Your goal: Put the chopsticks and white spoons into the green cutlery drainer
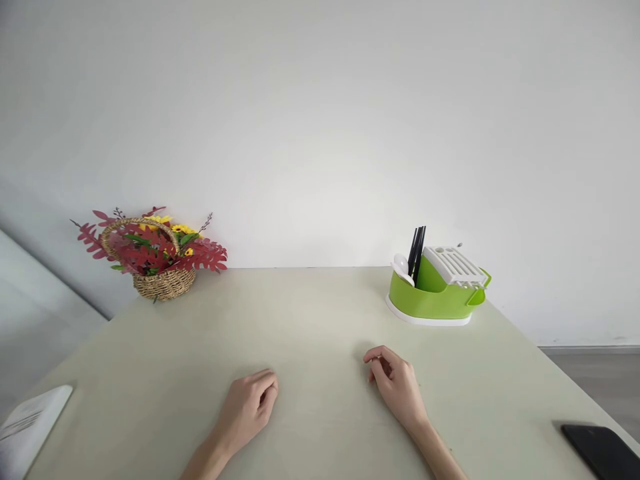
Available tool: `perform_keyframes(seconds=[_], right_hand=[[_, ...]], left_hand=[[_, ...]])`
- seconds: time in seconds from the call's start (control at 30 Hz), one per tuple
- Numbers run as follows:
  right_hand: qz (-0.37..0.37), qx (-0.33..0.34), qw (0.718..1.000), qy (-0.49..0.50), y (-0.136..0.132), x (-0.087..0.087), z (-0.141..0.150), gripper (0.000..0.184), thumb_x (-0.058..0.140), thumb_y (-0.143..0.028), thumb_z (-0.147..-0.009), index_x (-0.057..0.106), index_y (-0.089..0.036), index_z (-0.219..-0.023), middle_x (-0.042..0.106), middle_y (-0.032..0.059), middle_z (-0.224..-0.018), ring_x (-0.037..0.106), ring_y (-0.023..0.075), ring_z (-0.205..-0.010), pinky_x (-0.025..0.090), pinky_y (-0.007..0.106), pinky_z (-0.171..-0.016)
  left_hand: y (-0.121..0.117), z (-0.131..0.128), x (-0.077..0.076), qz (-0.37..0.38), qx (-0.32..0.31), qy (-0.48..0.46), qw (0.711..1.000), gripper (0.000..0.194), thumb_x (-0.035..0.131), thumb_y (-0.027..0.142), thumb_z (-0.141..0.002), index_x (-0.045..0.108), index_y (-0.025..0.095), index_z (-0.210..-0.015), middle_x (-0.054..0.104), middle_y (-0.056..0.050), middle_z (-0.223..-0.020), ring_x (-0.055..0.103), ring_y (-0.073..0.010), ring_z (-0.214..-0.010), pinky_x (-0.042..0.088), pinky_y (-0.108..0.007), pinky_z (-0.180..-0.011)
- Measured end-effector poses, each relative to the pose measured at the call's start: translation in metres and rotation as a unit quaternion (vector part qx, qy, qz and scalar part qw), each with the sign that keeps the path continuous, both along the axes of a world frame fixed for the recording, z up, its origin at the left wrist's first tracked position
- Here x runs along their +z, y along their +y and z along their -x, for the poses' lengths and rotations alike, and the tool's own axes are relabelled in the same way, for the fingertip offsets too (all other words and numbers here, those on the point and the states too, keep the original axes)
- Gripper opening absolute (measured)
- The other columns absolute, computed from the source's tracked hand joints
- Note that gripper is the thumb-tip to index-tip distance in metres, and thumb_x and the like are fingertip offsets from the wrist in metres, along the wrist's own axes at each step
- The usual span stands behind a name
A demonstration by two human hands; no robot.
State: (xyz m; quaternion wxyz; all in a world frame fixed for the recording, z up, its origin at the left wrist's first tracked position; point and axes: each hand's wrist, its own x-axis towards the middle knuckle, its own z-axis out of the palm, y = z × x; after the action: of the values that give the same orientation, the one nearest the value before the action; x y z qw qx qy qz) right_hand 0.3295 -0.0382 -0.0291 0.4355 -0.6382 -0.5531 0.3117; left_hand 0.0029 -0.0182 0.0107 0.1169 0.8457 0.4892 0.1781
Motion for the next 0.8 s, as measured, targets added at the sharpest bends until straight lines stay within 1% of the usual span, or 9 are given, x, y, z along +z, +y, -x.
perform_keyframes(seconds=[0.2, 0.37, 0.63, 0.8], right_hand=[[0.006, -0.008, 1.0, 0.0, 0.0003, -0.0001, 0.0004, 0.025, 0.047, -0.039, -0.093, 0.068, -0.025, -0.09, 0.067, -0.0019, -0.063, 0.06, 0.0192, -0.062, 0.045, 0.029, -0.065], [0.009, -0.01, 1.0, -0.002, 0.0013, -0.0016, 0.0001, 0.025, 0.047, -0.039, -0.093, 0.068, -0.025, -0.09, 0.067, -0.0024, -0.062, 0.059, 0.0185, -0.061, 0.044, 0.029, -0.064], [0.009, -0.015, 1.0, 0.003, 0.0, 0.0028, 0.0013, 0.025, 0.049, -0.04, -0.09, 0.069, -0.026, -0.088, 0.068, -0.0018, -0.061, 0.06, 0.0196, -0.06, 0.044, 0.029, -0.063], [0.014, -0.01, 1.0, 0.001, 0.0003, 0.0012, 0.0012, 0.026, 0.048, -0.042, -0.091, 0.069, -0.025, -0.089, 0.067, -0.0006, -0.062, 0.061, 0.0209, -0.061, 0.045, 0.031, -0.065]], left_hand=[[-0.0025, -0.0009, 0.0015, -0.006, -0.001, -0.01, 1.0, 0.026, 0.036, 0.007, -0.091, 0.042, 0.021, -0.07, 0.052, 0.004, -0.064, 0.039, -0.0101, -0.053, 0.026, -0.025, -0.056], [-0.0036, -0.0016, 0.003, 0.004, 0.004, -0.019, 1.0, 0.026, 0.037, 0.008, -0.091, 0.045, 0.021, -0.07, 0.055, 0.004, -0.065, 0.042, -0.0103, -0.053, 0.028, -0.025, -0.056], [-0.0054, -0.0026, 0.0076, 0.002, 0.005, -0.026, 1.0, 0.028, 0.037, 0.009, -0.091, 0.05, 0.021, -0.07, 0.058, 0.002, -0.066, 0.043, -0.0113, -0.052, 0.029, -0.025, -0.055], [-0.0062, -0.003, 0.0086, 0.0, 0.005, -0.032, 0.999, 0.028, 0.038, 0.007, -0.089, 0.05, 0.021, -0.068, 0.057, 0.003, -0.064, 0.042, -0.0111, -0.051, 0.027, -0.026, -0.054]])
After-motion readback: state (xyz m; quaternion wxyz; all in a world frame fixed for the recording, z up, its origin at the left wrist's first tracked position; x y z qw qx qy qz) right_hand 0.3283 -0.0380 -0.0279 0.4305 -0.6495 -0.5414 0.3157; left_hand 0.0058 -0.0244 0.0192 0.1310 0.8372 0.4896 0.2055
